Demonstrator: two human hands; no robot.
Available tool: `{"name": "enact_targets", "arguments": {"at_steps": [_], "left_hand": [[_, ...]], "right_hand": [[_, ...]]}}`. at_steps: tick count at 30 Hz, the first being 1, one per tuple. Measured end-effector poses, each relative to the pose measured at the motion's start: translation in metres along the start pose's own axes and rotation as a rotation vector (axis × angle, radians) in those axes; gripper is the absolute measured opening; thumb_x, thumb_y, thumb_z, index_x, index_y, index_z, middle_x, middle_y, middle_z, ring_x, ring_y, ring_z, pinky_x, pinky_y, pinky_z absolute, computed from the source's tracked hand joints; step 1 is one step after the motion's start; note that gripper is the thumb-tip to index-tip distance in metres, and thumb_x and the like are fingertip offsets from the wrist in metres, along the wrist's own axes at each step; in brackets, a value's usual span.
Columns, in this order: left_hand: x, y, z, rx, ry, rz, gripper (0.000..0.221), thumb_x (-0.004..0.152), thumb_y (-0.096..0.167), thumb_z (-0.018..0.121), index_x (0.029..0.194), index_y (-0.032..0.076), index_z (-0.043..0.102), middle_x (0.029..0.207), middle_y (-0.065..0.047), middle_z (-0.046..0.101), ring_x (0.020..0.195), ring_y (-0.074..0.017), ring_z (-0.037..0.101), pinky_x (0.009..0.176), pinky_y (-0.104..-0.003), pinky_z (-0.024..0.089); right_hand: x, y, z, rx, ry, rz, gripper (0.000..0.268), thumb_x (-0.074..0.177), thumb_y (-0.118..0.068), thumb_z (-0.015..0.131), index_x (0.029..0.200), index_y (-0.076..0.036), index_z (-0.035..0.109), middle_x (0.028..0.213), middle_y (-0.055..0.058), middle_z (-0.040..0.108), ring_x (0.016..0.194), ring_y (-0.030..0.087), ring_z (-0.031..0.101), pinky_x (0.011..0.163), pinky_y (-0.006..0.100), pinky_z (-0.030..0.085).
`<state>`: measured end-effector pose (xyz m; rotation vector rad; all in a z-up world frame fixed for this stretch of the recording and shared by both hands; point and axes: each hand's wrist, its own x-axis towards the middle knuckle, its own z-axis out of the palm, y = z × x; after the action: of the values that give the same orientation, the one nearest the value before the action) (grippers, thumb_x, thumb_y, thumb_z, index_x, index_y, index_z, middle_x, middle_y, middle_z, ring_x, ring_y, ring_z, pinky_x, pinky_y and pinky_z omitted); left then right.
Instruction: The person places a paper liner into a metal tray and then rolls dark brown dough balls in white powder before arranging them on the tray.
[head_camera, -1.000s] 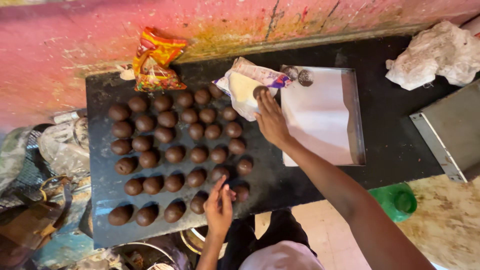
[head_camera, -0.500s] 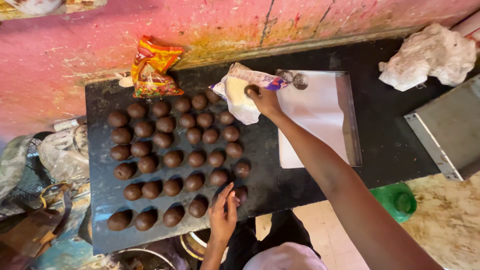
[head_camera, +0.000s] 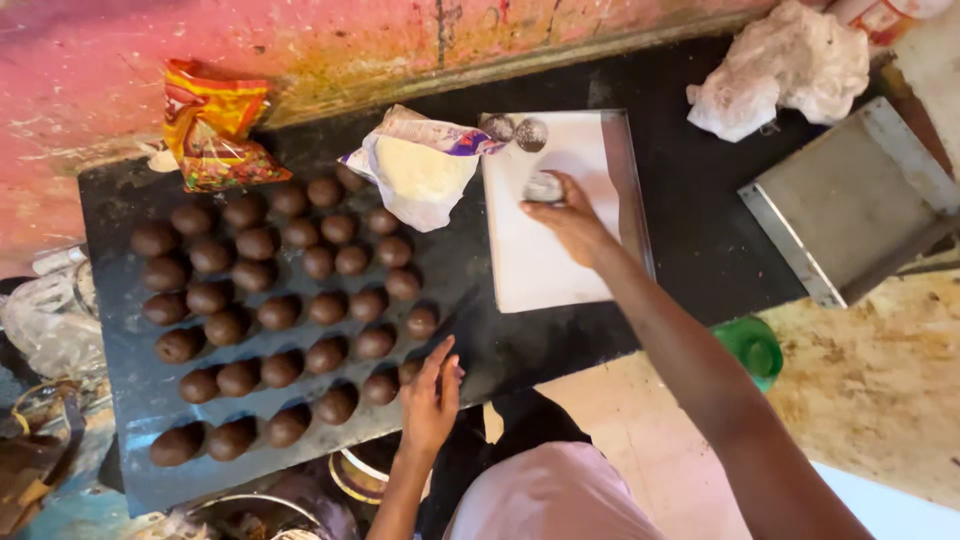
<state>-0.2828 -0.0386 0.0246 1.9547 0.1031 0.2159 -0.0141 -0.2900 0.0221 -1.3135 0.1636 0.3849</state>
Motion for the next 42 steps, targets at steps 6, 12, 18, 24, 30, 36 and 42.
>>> {"name": "enact_targets", "arguments": {"at_steps": [6,12,18,24,30,36,42], "left_hand": [[-0.004,0.029,0.042,0.121,-0.031,0.009,0.038,0.098,0.014,0.063,0.135,0.008,0.063,0.096,-0.013,0.076,0.085,-0.0246,0.075,0.073,-0.036,0.060],[0.028,0.030,0.106,0.401,-0.156,0.250,0.042,0.098,0.022,0.062,0.136,0.005,0.060,0.142,-0.017,0.056,0.135,-0.0357,0.049,0.107,-0.051,0.040],[0.031,0.011,0.131,0.610,-0.167,0.317,0.057,0.102,0.036,0.054,0.151,0.008,0.045,0.161,-0.019,0.036,0.150,-0.0348,0.030,0.116,-0.059,0.026],[0.024,-0.001,0.139,0.696,-0.191,0.314,0.062,0.104,0.042,0.050,0.155,0.009,0.040,0.163,-0.015,0.034,0.152,-0.0313,0.029,0.117,-0.059,0.025],[0.021,0.000,0.143,0.808,-0.115,0.260,0.061,0.103,0.046,0.051,0.154,0.014,0.042,0.159,-0.009,0.041,0.151,-0.0285,0.031,0.113,-0.062,0.026],[0.023,0.001,0.147,0.871,0.024,0.169,0.062,0.100,0.049,0.050,0.152,0.015,0.044,0.154,-0.006,0.045,0.149,-0.0356,0.029,0.111,-0.068,0.025],[0.019,-0.001,0.145,0.845,-0.021,0.150,0.063,0.102,0.049,0.049,0.152,0.012,0.043,0.157,-0.006,0.043,0.150,-0.0384,0.026,0.111,-0.068,0.024]], "right_hand": [[0.075,-0.009,-0.083,-0.962,0.327,-0.381,0.066,0.074,-0.016,0.090,0.131,-0.002,0.060,0.126,0.017,0.064,0.118,0.033,0.064,0.100,0.038,0.052],[0.165,0.024,-0.102,-1.031,0.317,-0.483,0.071,0.067,-0.019,0.095,0.129,-0.006,0.065,0.130,0.018,0.063,0.125,0.035,0.059,0.108,0.039,0.047],[0.160,0.005,-0.091,-1.240,0.124,-0.513,0.091,0.071,-0.019,0.091,0.150,-0.008,0.048,0.142,0.020,0.050,0.129,0.040,0.047,0.108,0.045,0.043],[0.142,-0.035,-0.083,-1.467,-0.153,-0.793,0.088,0.071,-0.028,0.090,0.148,-0.010,0.051,0.146,0.016,0.052,0.135,0.036,0.042,0.107,0.055,0.031],[0.156,-0.037,-0.065,-1.616,-0.192,-0.712,0.068,0.079,-0.036,0.088,0.138,-0.016,0.061,0.127,0.006,0.065,0.134,0.024,0.047,0.112,0.054,0.025],[0.163,-0.028,-0.055,-1.507,-0.051,-0.721,0.090,0.070,-0.040,0.092,0.146,-0.013,0.051,0.129,0.009,0.061,0.130,0.028,0.047,0.106,0.056,0.022],[0.153,-0.016,-0.091,-1.338,0.110,-0.629,0.115,0.066,-0.029,0.095,0.160,-0.008,0.031,0.142,0.020,0.053,0.132,0.039,0.043,0.109,0.054,0.034]]}}
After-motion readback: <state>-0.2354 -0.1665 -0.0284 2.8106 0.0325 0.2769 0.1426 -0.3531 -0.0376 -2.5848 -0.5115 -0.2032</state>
